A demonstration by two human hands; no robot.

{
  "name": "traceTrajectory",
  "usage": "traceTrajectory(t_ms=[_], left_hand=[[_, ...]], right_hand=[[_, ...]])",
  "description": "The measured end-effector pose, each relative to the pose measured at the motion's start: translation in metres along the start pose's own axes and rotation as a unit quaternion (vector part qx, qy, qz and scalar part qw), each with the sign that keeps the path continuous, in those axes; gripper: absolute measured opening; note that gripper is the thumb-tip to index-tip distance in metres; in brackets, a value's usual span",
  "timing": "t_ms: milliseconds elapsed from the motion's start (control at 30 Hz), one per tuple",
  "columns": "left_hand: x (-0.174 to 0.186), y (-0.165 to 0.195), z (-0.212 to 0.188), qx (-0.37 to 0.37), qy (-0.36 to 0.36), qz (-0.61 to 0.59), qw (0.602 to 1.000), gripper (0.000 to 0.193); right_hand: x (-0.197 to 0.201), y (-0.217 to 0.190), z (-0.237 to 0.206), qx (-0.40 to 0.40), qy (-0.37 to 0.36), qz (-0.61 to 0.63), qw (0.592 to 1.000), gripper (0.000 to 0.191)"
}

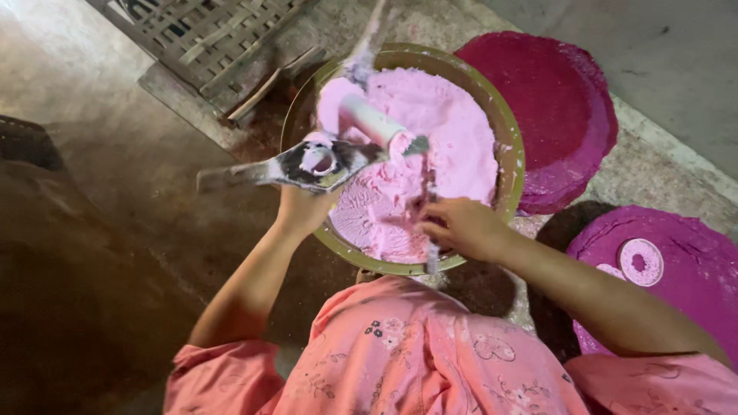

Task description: The person fills a handheld extruder press with pink paste from a large basin using a small scraper, then squeezes the tool to extrude round paste discs onto round magenta drying boards. They place each disc with their hand, arrange the finished boards aside, and repeat the filling and extruding cycle.

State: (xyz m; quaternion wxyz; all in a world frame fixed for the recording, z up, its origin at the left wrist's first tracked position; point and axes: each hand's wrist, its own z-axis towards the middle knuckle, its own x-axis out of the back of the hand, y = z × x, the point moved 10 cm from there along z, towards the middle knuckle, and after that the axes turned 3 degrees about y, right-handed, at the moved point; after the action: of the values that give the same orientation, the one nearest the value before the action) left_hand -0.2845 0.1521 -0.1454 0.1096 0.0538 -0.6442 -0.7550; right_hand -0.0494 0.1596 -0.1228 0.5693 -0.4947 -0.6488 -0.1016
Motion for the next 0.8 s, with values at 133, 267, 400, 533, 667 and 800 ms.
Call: traceTrajectory(t_ms=[133, 267, 400, 533, 667, 800], left_hand=[[0.018, 0.043, -0.009, -0.161, 0.093, 0.063, 0.981, 0.041], [0.018, 0.042, -0.01, -0.132, 0.116, 0.022, 0.984, 0.053], [0.02, 0.037, -0.009, -0.124, 0.129, 0.042, 0.983, 0.051], [0.02, 0.037, -0.01, -0.149, 0.13, 0.047, 0.979, 0.046], [0.021, 0.033, -0.01, -0.125, 0.128, 0.025, 0.984, 0.056], [0.02, 0.039, -0.011, -0.126, 0.12, 0.035, 0.984, 0.055]], right_hand=[[0.009, 0.053, -0.014, -0.138, -0.048, 0.069, 0.987, 0.039], [0.066, 0.081, -0.052, -0.272, -0.051, -0.02, 0.961, 0.055], [0.07, 0.006, -0.035, -0.054, -0.051, -0.108, 0.991, 0.064], [0.013, -0.017, 0.019, -0.04, -0.127, -0.254, 0.958, 0.067], [-0.018, -0.056, 0.054, 0.138, -0.052, -0.298, 0.943, 0.052], [-0.037, -0.049, 0.042, 0.145, -0.109, -0.245, 0.952, 0.042]])
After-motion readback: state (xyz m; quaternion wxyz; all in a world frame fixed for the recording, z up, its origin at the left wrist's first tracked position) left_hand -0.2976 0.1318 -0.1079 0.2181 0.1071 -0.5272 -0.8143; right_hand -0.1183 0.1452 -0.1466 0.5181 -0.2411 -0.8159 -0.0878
